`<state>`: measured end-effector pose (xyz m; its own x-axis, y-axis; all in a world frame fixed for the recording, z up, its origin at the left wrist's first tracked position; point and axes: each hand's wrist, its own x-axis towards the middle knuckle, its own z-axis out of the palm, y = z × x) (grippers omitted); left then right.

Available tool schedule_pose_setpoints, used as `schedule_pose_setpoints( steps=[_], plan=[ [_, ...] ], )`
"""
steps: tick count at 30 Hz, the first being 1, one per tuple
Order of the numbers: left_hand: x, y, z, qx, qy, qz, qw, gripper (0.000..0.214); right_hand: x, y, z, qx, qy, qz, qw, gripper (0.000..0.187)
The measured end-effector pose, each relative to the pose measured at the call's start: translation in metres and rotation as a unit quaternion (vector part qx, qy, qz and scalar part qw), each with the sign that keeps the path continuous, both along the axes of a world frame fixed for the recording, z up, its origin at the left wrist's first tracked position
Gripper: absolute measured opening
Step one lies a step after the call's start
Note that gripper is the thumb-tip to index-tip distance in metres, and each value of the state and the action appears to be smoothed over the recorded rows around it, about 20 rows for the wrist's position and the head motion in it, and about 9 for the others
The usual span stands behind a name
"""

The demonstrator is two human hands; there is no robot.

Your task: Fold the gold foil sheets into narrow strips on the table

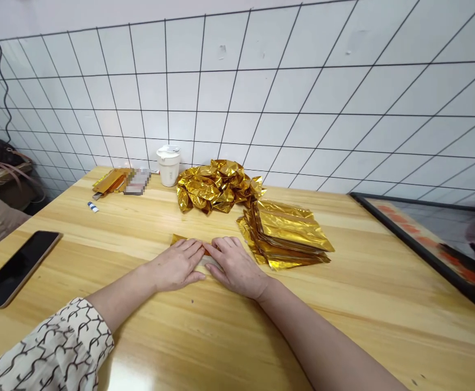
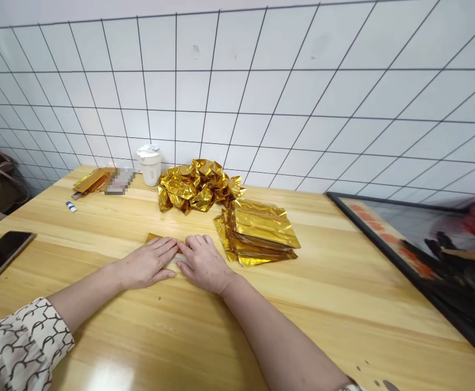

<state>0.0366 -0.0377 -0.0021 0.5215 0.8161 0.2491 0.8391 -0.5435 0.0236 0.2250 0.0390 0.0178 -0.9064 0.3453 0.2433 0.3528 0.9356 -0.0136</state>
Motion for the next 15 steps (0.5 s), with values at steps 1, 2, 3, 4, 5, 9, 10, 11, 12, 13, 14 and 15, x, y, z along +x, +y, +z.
schedule_pose_setpoints(
  steps=[1,2,3,4,5,9,10,11,12,13,14,15],
  plan=[
    [0.0,0.0,0.0,-0.001,0.004,0.002,1.0,0.052,0.0,0.0,0.0,0.0,-0.003,-0.004,1.0,0.032],
    [0.0,0.0,0.0,-0.003,0.008,0.002,1.0,0.052,0.0,0.0,0.001,0.001,-0.006,-0.008,1.0,0.031],
    [0.0,0.0,0.0,-0.004,0.012,0.002,1.0,0.052,0.0,0.0,0.001,0.002,-0.007,-0.012,1.0,0.03],
    [-0.001,0.0,0.001,-0.006,0.014,0.002,1.0,0.052,0.0,0.0,0.001,0.003,-0.008,-0.014,1.0,0.03],
    [-0.003,0.001,0.002,-0.008,0.015,0.004,1.0,0.051,0.0,0.0,0.001,0.004,-0.008,-0.016,1.0,0.029],
    [-0.011,0.004,0.011,-0.022,0.003,0.02,1.0,0.046,0.003,0.003,0.0,0.006,0.001,-0.019,1.0,0.026],
    [-0.013,0.004,0.015,-0.03,-0.002,0.023,0.999,0.043,0.003,0.004,0.0,0.006,0.005,-0.019,1.0,0.026],
    [-0.015,0.005,0.018,-0.041,-0.006,0.021,0.999,0.039,0.004,0.005,0.0,0.006,0.01,-0.019,1.0,0.026],
    [-0.018,0.006,0.021,-0.055,-0.012,0.019,0.998,0.035,0.005,0.006,0.0,0.006,0.015,-0.018,1.0,0.027],
    [-0.02,0.007,0.023,-0.067,-0.018,0.017,0.997,0.034,0.006,0.007,0.0,0.006,0.02,-0.016,1.0,0.028],
    [-0.022,0.008,0.025,-0.072,-0.025,0.017,0.997,0.032,0.006,0.008,0.0,0.007,0.025,-0.012,1.0,0.03],
    [-0.024,0.008,0.025,-0.075,-0.032,0.016,0.997,0.032,0.007,0.009,0.0,0.008,0.029,-0.009,1.0,0.032]
  ],
)
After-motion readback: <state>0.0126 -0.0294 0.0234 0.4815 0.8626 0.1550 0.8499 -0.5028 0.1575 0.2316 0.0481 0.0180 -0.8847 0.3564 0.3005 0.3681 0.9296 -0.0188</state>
